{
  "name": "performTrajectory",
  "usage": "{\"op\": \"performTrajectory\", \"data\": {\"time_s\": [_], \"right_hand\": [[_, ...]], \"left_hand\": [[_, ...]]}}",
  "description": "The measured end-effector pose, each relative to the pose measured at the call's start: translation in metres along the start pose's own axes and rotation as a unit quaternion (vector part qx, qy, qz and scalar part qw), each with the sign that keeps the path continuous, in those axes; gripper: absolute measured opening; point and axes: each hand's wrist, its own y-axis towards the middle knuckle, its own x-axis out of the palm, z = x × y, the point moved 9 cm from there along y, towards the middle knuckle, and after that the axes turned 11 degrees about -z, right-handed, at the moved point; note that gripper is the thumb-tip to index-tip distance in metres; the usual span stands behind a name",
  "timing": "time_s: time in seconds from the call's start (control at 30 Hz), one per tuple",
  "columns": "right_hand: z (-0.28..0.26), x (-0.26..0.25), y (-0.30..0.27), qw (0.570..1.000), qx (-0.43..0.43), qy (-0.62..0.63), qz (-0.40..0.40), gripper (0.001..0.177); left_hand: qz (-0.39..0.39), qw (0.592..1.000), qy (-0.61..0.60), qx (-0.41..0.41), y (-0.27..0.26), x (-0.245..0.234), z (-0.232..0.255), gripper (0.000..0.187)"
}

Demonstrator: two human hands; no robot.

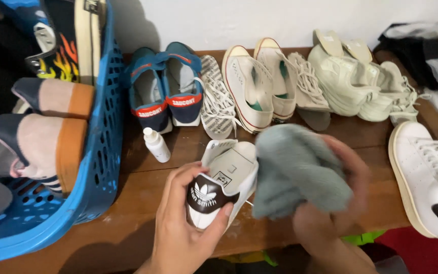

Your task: The person is lacing a white sneaker and cleaning it using a spray and a cloth on a workbench.

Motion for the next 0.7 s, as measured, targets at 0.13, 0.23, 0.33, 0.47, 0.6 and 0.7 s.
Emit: {"op": "performTrajectory", "data": {"time_s": [0.13, 0.23, 0.33, 0.47, 0.6, 0.7], "right_hand": [[-0.016, 0.028, -0.025, 0.974, -0.111, -0.085, -0.177, 0.057], [-0.044, 0.086, -0.054, 0.934, -0.208, -0.154, -0.246, 0.034], [-0.037, 0.101, -0.068, 0.906, -0.208, -0.232, -0.285, 0.072], [-0.039, 0.094, -0.05, 0.916, -0.24, -0.22, -0.236, 0.03], [-0.037, 0.074, -0.035, 0.932, -0.216, -0.202, -0.208, 0.03], [-0.036, 0.071, -0.032, 0.922, -0.215, -0.186, -0.264, 0.033]], "left_hand": [[0.031, 0.995, -0.058, -0.081, 0.002, -0.008, -0.015, 0.053], [0.035, 0.986, -0.144, -0.078, -0.002, -0.009, -0.024, 0.062], [0.015, 0.987, -0.142, -0.073, 0.0, -0.013, -0.017, 0.065], [-0.075, 0.982, -0.17, -0.011, 0.005, -0.019, 0.001, 0.062], [-0.292, 0.942, -0.167, 0.006, 0.015, 0.002, -0.007, 0.117], [-0.295, 0.95, -0.072, 0.076, 0.014, 0.018, -0.043, 0.122]]}}
